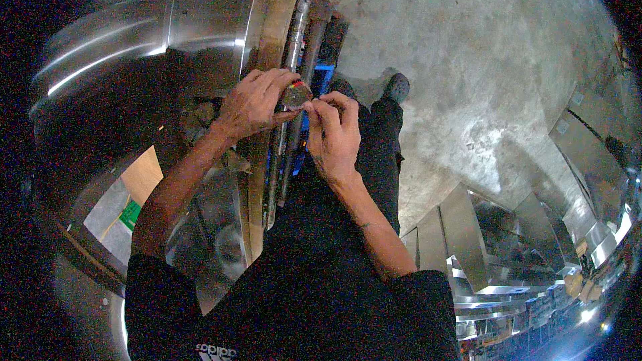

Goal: The person applies a substance from a small container onto a large stainless steel surface using a stick, then wipes the area with a cloth. The person repeats the application and wiping process across different sections of the metal surface.

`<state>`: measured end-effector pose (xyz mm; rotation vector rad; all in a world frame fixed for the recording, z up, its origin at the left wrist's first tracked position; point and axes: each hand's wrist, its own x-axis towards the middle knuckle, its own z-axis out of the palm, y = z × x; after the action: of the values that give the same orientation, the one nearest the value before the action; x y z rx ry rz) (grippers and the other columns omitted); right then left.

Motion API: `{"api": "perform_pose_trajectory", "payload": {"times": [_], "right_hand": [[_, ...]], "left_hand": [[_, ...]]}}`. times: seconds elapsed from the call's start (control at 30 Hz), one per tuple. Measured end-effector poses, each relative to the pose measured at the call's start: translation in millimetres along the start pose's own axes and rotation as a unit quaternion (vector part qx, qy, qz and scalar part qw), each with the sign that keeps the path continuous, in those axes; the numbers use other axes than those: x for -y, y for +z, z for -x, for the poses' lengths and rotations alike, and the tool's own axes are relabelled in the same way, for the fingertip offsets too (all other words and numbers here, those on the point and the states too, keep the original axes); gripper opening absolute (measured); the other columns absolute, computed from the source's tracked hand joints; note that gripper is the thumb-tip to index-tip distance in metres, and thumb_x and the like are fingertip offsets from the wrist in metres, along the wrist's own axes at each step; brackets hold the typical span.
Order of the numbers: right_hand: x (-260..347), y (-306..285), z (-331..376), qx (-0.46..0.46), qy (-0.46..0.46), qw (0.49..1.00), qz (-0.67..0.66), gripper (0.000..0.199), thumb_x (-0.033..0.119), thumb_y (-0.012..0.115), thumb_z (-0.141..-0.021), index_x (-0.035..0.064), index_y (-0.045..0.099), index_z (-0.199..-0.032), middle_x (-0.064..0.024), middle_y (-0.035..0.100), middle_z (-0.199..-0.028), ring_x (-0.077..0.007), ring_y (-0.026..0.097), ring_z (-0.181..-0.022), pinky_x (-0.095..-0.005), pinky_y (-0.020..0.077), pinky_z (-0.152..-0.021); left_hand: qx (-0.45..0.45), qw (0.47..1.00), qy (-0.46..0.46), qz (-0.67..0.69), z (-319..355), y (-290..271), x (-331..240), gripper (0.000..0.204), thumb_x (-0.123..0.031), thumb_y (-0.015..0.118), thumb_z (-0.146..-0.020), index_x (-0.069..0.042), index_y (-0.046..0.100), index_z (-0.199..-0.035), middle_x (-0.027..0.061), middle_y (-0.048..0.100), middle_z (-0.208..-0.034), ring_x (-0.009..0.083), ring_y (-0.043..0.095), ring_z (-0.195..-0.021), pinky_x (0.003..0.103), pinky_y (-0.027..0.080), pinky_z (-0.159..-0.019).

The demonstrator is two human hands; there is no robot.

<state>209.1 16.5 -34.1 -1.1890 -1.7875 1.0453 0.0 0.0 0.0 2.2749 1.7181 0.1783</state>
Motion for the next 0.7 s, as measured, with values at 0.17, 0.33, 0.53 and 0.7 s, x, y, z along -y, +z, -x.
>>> {"api": "perform_pose_trajectory", "payload": {"times": [0.17, 0.33, 0.53, 0.7], "right_hand": [[3.2, 1.1, -0.3, 0.008, 0.000, 1.000, 0.003, 0.014, 0.005, 0.079, -0.095, 0.0057, 0.071, -0.108, -0.0127, 0.062, -0.114, -0.0167, 0.066, -0.082, -0.0272, 0.0567, -0.064], [8.7, -7.0, -1.0, -0.033, -0.007, 0.999, -0.025, 0.014, 0.005, 0.076, -0.097, 0.0038, 0.067, -0.108, -0.0145, 0.063, -0.114, -0.0221, 0.067, -0.085, -0.0292, 0.0562, -0.068], [23.5, -10.6, -33.2, -0.149, 0.080, 0.972, -0.162, 0.018, 0.016, 0.067, -0.107, 0.0010, 0.058, -0.109, -0.0130, 0.067, -0.107, -0.0192, 0.067, -0.094, -0.0322, 0.0559, -0.083], [27.2, 28.8, -136.9, -0.198, 0.179, 0.903, -0.336, 0.025, 0.024, 0.057, -0.112, -0.0001, 0.052, -0.110, -0.0113, 0.067, -0.094, -0.0184, 0.068, -0.082, -0.0326, 0.0578, -0.080]], "left_hand": [[-0.013, 1.000, 0.007, 0.010, 2.6, -1.9, 0.1, 0.060, -0.046, 0.075, -0.092, -0.004, 0.062, -0.131, 0.0112, 0.068, -0.127, 0.0274, 0.067, -0.116, 0.040, 0.053, -0.097], [-0.005, 1.000, -0.006, 0.031, 0.7, -0.2, 0.8, 0.061, -0.047, 0.077, -0.091, -0.005, 0.062, -0.132, 0.0128, 0.069, -0.128, 0.0298, 0.068, -0.117, 0.042, 0.054, -0.098], [0.000, 0.999, 0.004, 0.032, 4.3, 2.3, 1.5, 0.063, -0.049, 0.078, -0.090, -0.006, 0.061, -0.134, 0.0137, 0.069, -0.129, 0.0326, 0.069, -0.116, 0.044, 0.055, -0.096], [0.018, 1.000, 0.023, 0.006, 4.5, 4.1, 4.1, 0.070, -0.054, 0.075, -0.090, -0.003, 0.060, -0.137, 0.0136, 0.069, -0.128, 0.0309, 0.069, -0.116, 0.044, 0.056, -0.096]]}}
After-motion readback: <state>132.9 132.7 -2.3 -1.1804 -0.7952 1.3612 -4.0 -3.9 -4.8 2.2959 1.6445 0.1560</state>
